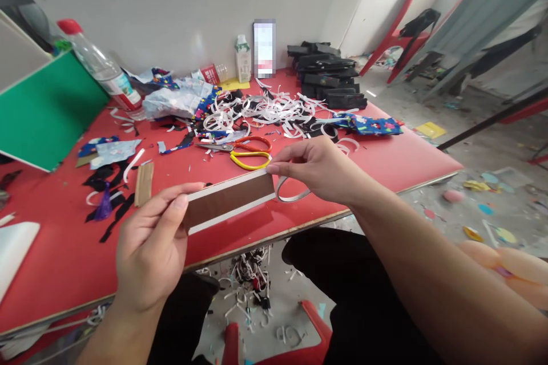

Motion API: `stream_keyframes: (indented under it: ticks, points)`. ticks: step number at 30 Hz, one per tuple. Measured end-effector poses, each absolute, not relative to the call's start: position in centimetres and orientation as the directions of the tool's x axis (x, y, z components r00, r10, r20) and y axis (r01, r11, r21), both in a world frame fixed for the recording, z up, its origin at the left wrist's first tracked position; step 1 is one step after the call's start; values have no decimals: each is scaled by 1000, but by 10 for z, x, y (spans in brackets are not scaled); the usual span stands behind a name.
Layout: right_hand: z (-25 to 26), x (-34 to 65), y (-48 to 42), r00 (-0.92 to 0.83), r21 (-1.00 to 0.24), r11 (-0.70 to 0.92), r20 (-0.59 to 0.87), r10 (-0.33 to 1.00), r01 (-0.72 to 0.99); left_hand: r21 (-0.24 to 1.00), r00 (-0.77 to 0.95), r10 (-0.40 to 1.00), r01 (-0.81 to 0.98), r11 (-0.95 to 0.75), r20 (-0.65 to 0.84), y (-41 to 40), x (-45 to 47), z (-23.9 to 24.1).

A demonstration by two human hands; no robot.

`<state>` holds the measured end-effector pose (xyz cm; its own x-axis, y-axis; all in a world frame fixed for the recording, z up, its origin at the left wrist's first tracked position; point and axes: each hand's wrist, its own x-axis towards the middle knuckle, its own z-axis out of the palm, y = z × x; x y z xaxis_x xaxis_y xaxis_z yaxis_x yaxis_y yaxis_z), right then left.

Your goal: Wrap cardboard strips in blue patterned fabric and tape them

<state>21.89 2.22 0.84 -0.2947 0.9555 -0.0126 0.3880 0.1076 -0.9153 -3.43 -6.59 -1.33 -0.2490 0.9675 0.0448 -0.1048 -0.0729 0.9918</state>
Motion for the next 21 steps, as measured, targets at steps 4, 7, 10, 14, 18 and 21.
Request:
stream_keyframes:
  ticks: [4, 7, 10, 14, 18, 21]
  points:
    - [7, 209, 16, -247, -928, 102, 11, 969, 360, 949, -376, 901, 298, -106, 219, -57, -43, -25]
    - [5, 194, 6, -130, -926, 141, 101, 986, 351, 582, -276, 710, 781, -227, 647, -63, -35, -26]
    - [4, 180, -7, -150, -940, 151, 110, 983, 305, 353, 84, 745, 842, -409, 662, -72, -17, -25]
    - [11, 174, -19, -270, -958, 176, 112, 956, 225, 155, 337, 738, 846, -510, 585, -74, -3, -26]
    - [21, 182, -18, -333, -972, 88, 10, 943, 220, 35, 419, 683, 838, -545, 599, -70, -10, -24]
    - [25, 188, -15, -397, -978, -4, -88, 914, 207, -64, 491, 657, 825, -561, 572, -69, -13, -21]
